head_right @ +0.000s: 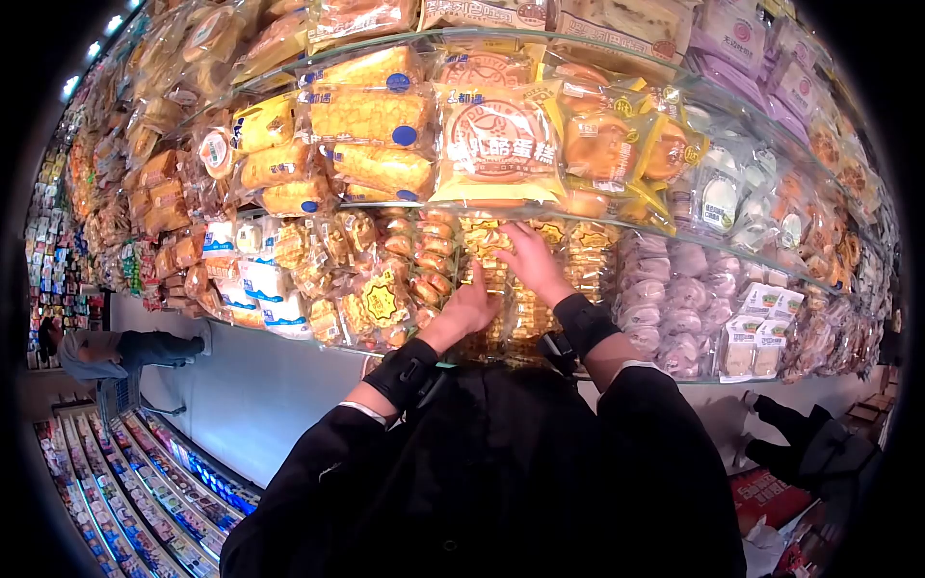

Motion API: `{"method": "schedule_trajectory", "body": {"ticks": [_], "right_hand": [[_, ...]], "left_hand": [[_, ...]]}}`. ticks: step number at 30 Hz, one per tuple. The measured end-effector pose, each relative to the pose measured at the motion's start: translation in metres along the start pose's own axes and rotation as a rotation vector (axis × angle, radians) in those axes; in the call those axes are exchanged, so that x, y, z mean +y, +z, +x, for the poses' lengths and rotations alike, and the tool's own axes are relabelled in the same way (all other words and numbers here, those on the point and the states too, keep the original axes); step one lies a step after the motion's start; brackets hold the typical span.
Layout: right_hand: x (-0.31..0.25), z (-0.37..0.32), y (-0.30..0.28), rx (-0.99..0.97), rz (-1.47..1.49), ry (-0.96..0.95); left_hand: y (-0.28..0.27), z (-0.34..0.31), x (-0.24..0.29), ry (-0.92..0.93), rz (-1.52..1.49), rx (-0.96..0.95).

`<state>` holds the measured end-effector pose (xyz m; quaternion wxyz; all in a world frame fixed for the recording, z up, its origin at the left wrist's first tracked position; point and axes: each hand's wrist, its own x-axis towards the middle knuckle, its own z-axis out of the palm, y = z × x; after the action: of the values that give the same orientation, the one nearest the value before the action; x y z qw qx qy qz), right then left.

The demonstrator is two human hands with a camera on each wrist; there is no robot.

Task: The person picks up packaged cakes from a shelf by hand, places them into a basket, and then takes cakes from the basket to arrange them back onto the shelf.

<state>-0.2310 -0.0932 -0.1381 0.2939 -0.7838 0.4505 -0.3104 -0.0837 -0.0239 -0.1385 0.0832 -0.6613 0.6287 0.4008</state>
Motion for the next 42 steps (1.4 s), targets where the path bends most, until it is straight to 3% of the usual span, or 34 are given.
{"method": "schedule_trajectory", "body": {"ticks": [3, 4, 6, 8, 11, 14, 15, 17, 19, 21, 22, 23, 26, 29, 31, 33, 34, 37, 40, 42], "right_hand": [[0.001, 0.003, 0.003, 0.014, 0.011, -0.027], [-0.004, 0.002, -0.002, -0.038, 0.072, 0.109], [0.009, 0.001, -0.002, -0.003, 0.062, 0.050], [0.012, 0.000, -0.003, 0.031, 0.051, -0.002], [0.003, 0.003, -0.001, -0.067, 0.044, 0.164], [-0.003, -0.002, 0.001, 0.119, 0.002, 0.119], [-0.004, -0.006, -0.003, 0.126, 0.001, 0.124], [-0.007, -0.011, -0.013, 0.153, -0.101, 0.306], [-0.014, -0.014, -0.020, 0.099, -0.145, 0.344], [-0.011, -0.013, -0.019, -0.248, -0.046, 0.167], [-0.007, -0.015, -0.007, -0.120, 0.122, 0.074], [-0.002, -0.011, -0.004, -0.116, 0.125, 0.075], [0.019, 0.018, -0.001, -0.356, 0.293, 0.257], [0.038, 0.023, 0.008, -0.358, 0.444, 0.296], [0.037, 0.019, 0.009, -0.370, 0.443, 0.284], [0.030, 0.009, 0.010, -0.287, 0.423, 0.110], [0.023, 0.010, 0.005, -0.372, 0.425, 0.098], [0.028, 0.021, 0.006, -0.475, 0.406, 0.260], [0.030, 0.031, 0.004, -0.571, 0.356, 0.200], [0.032, 0.028, 0.004, -0.536, 0.382, 0.173]], "left_hand": [[0.004, 0.002, -0.002, 0.057, 0.016, 0.156], [0.000, 0.000, -0.003, 0.061, 0.021, 0.154], [-0.015, -0.004, -0.006, 0.272, -0.159, 0.359], [-0.031, -0.005, -0.004, 0.349, -0.190, 0.441], [-0.047, 0.008, -0.007, 0.473, -0.219, 0.551], [-0.054, 0.016, -0.002, 0.439, -0.139, 0.525], [-0.057, 0.016, 0.001, 0.353, -0.110, 0.470], [-0.062, 0.016, 0.006, 0.270, -0.076, 0.415], [-0.062, 0.019, 0.006, 0.261, -0.040, 0.405], [-0.064, 0.021, 0.004, 0.303, -0.044, 0.420], [-0.065, 0.021, 0.003, 0.339, -0.054, 0.436], [-0.065, 0.021, 0.001, 0.340, -0.049, 0.435], [-0.067, 0.025, -0.004, 0.351, -0.055, 0.435], [-0.069, 0.027, -0.004, 0.336, -0.055, 0.424], [-0.072, 0.026, -0.002, 0.280, -0.021, 0.410], [-0.074, 0.025, -0.006, 0.286, -0.017, 0.411], [-0.074, 0.026, -0.008, 0.293, -0.012, 0.411], [-0.075, 0.027, -0.009, 0.300, 0.026, 0.400], [-0.079, 0.020, -0.004, 0.228, 0.093, 0.349], [-0.081, 0.014, 0.002, 0.200, 0.081, 0.371]]}}
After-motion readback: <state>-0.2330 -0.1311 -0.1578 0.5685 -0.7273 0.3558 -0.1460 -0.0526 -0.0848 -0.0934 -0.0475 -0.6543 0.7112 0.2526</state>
